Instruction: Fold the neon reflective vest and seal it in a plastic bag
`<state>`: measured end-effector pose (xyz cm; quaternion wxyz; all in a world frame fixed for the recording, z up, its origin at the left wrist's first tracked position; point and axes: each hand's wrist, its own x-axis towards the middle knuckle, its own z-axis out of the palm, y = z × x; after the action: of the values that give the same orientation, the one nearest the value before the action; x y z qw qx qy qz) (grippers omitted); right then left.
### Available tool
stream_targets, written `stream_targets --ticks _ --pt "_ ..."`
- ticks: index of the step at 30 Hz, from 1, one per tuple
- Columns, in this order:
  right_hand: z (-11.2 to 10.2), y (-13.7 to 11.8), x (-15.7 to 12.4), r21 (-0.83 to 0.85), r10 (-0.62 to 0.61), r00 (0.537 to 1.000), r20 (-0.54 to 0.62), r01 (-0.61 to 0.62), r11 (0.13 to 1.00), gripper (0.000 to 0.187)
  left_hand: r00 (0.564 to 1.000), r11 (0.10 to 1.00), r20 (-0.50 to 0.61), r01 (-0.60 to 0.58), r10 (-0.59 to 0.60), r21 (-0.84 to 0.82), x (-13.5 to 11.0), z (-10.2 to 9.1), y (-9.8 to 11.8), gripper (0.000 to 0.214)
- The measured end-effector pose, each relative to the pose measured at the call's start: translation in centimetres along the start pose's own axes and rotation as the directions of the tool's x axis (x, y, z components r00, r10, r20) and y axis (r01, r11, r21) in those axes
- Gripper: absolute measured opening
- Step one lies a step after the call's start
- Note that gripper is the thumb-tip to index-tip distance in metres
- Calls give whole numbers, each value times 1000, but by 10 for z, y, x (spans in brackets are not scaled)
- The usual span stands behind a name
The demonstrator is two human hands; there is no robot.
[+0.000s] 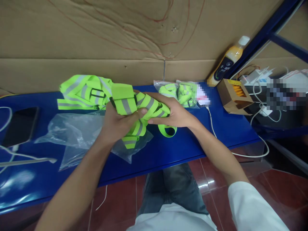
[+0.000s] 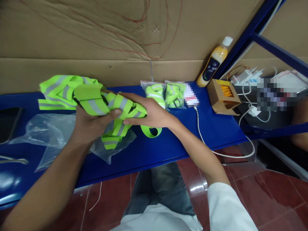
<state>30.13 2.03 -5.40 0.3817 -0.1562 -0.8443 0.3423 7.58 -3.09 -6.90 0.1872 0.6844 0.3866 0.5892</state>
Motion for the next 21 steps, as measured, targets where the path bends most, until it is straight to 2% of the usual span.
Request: stream_targets --ticks 3,6,9,11,12,15,18,21 --pt "5 1 -1 44 45 997 -55 -43 998 54 998 992 16 -63 62 111 2 0 0 47" --pt "6 4 0 68 69 989 -129 -60 996 41 999 983 6 -36 36 181 1 0 7 46" --pt "1 7 2 71 89 960 -265 -73 995 37 988 943 -151 22 30 332 -2 -1 16 37" --pt "-3 9 4 81 93 938 -334 -69 994 37 954 896 -280 31 106 444 -3 -3 18 30" --pt "-5 10 4 87 90 932 -351 -63 994 36 939 877 -309 18 150 480 -3 -4 18 29" --pt "-6 10 4 85 96 938 -332 -71 994 35 935 863 -273 -61 225 502 1 -5 10 41" --pt "-4 7 3 61 118 960 -253 -106 992 31 935 905 -246 -144 257 401 6 -4 4 25" --pt "1 3 1 37 94 983 -160 -89 995 30 888 903 -275 -270 368 335 9 -4 9 12"
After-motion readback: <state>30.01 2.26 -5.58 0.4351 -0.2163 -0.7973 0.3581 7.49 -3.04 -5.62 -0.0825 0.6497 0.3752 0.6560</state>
